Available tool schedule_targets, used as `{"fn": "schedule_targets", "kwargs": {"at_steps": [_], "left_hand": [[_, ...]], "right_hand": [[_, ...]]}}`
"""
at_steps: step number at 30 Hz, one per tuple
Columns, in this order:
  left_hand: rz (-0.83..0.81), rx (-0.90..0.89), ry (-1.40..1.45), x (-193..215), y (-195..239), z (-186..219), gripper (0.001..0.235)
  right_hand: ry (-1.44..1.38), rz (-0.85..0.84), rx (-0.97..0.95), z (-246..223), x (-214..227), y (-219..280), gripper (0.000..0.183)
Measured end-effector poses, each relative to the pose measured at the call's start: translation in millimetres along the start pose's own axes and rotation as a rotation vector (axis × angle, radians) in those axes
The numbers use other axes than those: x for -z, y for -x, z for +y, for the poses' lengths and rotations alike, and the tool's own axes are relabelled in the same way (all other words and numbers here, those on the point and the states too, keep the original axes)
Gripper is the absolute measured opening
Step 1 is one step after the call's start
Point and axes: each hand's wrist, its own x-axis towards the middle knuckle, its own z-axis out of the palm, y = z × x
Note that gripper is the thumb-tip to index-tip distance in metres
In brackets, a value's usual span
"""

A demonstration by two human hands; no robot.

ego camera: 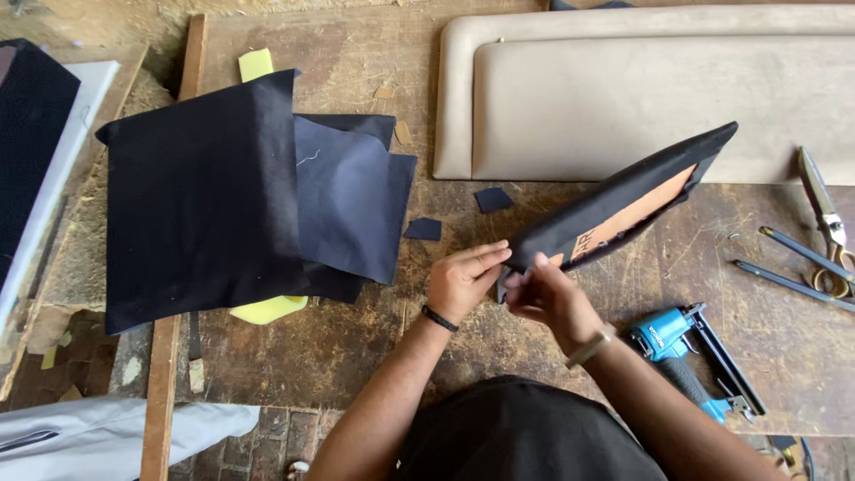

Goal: The person staples dark fabric onto a rectangular board using a pneumatic staple gun. They repeatedly fold the fabric edges, staple them, and trim excess material with scissors. The person also uses pliers to adjust staples and smooths the fabric with their hands.

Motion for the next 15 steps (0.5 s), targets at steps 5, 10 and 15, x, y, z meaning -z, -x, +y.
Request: {"fn": "schedule_targets", "kwargs": {"at_steps": [5,10,15], "left_hand": [[0.088,-0.159,-0.254,4.1,-3.8,-2.2,0.021],[-0.042,-0.208,-0.335,6.9,-0.4,-20.5,0.025],[-0.27,0.403,0.631,1.9,0.9,-30.9,0.063]], "right_hand": [[-0.241,0.006,0.183,21.3,-11.8,-51.7,0.017],[-0.067,-0.059,0.453,61.5,6.9,-78.6,0.017],[0.048,-0.076,0.543,92.8,28.0,-97.4,0.02]]}}
